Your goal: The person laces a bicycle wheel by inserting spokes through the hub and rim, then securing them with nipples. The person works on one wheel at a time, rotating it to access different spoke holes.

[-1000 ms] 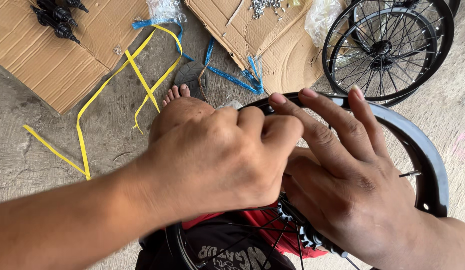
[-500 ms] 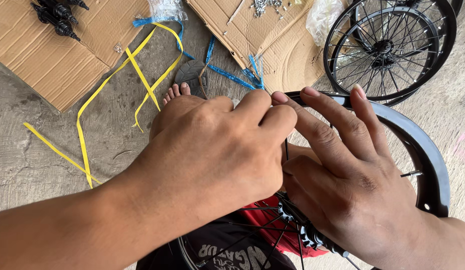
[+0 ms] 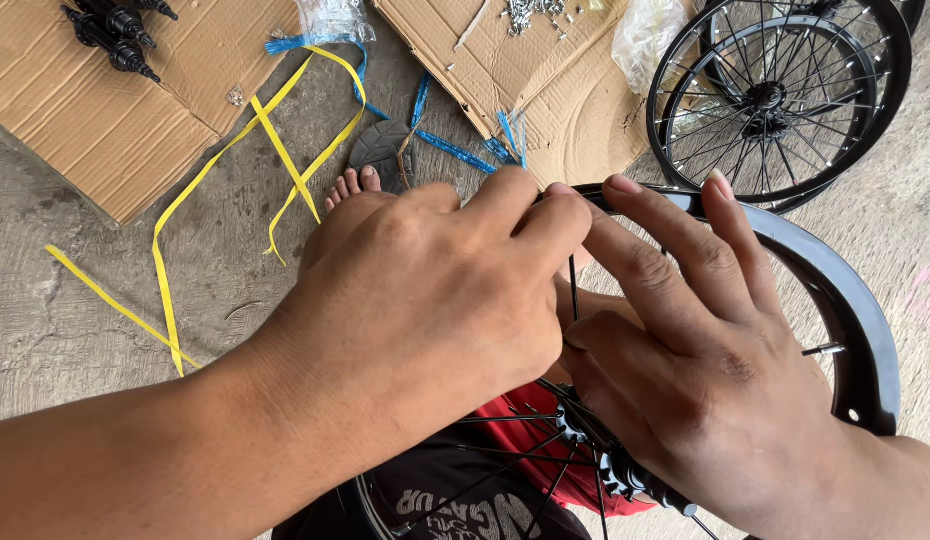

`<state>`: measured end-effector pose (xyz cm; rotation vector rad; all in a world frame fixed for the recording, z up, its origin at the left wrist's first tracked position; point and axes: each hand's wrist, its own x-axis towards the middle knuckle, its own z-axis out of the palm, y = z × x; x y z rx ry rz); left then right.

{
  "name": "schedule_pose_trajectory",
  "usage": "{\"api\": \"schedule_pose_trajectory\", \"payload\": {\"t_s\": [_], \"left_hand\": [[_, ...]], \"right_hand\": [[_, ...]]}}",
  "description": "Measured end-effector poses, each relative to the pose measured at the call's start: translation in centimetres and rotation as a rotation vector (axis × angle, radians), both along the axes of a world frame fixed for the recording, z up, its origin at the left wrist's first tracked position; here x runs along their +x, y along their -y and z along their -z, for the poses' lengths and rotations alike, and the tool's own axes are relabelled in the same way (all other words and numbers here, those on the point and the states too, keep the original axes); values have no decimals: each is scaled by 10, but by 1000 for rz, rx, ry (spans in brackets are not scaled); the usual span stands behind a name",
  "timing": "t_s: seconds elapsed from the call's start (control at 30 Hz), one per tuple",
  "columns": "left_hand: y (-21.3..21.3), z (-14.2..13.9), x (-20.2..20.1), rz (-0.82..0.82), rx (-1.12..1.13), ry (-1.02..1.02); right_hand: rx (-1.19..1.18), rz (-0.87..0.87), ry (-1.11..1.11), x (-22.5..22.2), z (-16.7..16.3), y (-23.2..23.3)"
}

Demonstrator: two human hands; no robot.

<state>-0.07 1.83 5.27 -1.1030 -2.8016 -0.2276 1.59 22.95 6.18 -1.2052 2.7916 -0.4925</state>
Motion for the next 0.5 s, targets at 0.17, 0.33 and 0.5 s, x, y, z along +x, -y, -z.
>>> {"api": "schedule_pose_trajectory", "payload": {"t_s": [0.17, 0.33, 0.5], "left_hand": [[1, 6, -6, 100, -76, -119], [4, 5, -6, 173, -181, -85], [3, 1, -2, 84, -100, -29]], "right_hand": [[2, -6, 0, 0, 0, -2], [-7, 6, 9, 0, 2, -2], [-15, 19, 14, 1, 1, 1]]}}
